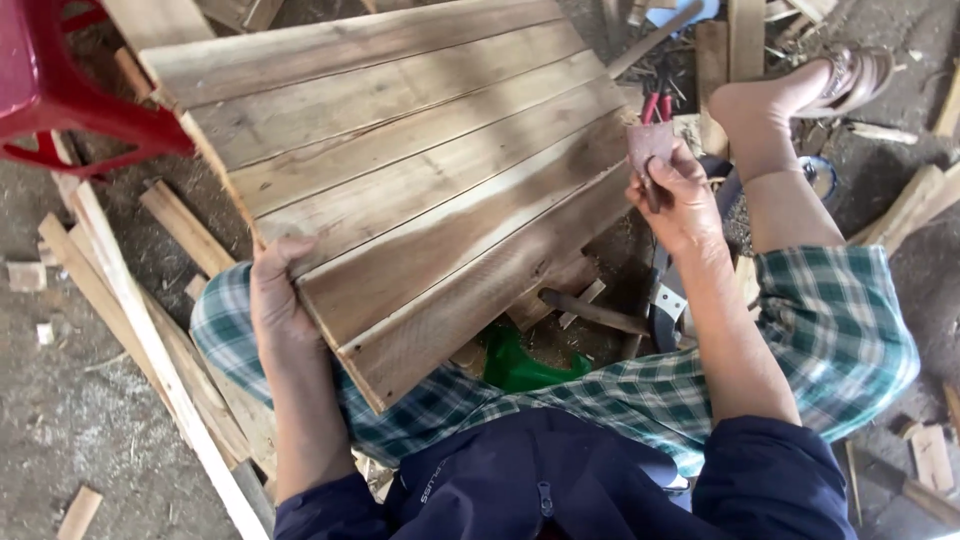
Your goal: A person is manually sanding a wooden panel made of several slats using a piece of sandpaper in a workshop environment.
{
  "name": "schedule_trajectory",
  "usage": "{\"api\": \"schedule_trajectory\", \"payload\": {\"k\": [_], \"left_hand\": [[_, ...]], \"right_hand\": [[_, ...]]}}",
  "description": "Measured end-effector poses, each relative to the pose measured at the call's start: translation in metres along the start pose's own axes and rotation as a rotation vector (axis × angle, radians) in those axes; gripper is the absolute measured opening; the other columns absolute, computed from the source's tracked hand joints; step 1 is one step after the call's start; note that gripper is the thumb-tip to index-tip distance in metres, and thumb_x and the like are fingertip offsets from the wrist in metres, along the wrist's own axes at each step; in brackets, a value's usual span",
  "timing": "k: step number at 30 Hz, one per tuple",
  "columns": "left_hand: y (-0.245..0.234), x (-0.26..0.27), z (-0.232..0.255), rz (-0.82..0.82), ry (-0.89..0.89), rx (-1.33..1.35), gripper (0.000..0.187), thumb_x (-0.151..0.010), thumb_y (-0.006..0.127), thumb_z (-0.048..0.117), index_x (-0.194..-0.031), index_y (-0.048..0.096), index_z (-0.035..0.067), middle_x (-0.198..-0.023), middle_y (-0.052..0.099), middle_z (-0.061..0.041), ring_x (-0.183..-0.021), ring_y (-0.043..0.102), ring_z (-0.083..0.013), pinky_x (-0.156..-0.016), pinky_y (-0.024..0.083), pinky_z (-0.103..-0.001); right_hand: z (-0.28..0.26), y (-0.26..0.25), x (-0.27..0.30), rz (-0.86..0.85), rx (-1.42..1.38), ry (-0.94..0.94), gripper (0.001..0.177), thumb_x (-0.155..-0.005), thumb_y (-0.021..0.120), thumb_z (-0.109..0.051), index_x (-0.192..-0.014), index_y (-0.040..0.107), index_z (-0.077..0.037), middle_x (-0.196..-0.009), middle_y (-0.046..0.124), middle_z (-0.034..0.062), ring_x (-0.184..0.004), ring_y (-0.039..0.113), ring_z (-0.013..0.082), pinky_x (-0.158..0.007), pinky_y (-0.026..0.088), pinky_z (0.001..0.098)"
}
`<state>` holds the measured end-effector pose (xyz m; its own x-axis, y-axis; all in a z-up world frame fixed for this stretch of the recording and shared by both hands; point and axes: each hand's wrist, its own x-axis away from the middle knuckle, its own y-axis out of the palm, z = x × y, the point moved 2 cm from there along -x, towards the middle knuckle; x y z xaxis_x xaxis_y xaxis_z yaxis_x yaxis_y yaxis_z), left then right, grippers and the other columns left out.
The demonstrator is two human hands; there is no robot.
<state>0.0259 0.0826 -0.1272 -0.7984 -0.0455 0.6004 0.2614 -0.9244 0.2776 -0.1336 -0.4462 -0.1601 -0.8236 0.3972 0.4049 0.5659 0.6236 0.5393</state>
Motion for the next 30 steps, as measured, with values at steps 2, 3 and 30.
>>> {"api": "schedule_trajectory", "payload": {"k": [2,3,30], "left_hand": [[-0.02,-0.017,-0.006,0.039,0.031,-0.007,0.064,-0.067,0.065,-0.004,-0.125,0.066,0.023,-0.107,0.074,-0.008,-0.089,0.077,-0.0299,-0.082,0.063,-0.041],[-0.011,-0.007,-0.001,0.037,0.022,-0.015,0.064,-0.067,0.065,-0.004,-0.125,0.066,0.023,-0.107,0.074,-0.008,-0.089,0.077,-0.0299,-0.082,0.063,-0.041],[0.055,0.051,0.029,0.109,0.039,-0.112,0.059,-0.067,0.063,-0.001,-0.118,0.067,0.027,-0.099,0.074,-0.002,-0.087,0.077,-0.0235,-0.08,0.063,-0.037]], "right_hand": [[0.004,-0.005,-0.005,-0.069,-0.137,0.04,0.021,-0.089,0.077,-0.009,-0.107,0.067,-0.014,-0.104,0.071,0.0265,-0.077,0.07,0.0282,-0.069,0.059,0.0342],[-0.007,0.014,0.006,-0.057,-0.14,0.041,0.021,-0.089,0.077,-0.009,-0.107,0.067,-0.014,-0.104,0.071,0.0265,-0.077,0.07,0.0282,-0.069,0.059,0.0342],[-0.033,0.041,0.034,-0.218,-0.247,0.039,0.029,-0.089,0.077,-0.019,-0.114,0.069,-0.007,-0.113,0.063,0.0197,-0.068,0.066,0.02,-0.051,0.058,0.0281]]}}
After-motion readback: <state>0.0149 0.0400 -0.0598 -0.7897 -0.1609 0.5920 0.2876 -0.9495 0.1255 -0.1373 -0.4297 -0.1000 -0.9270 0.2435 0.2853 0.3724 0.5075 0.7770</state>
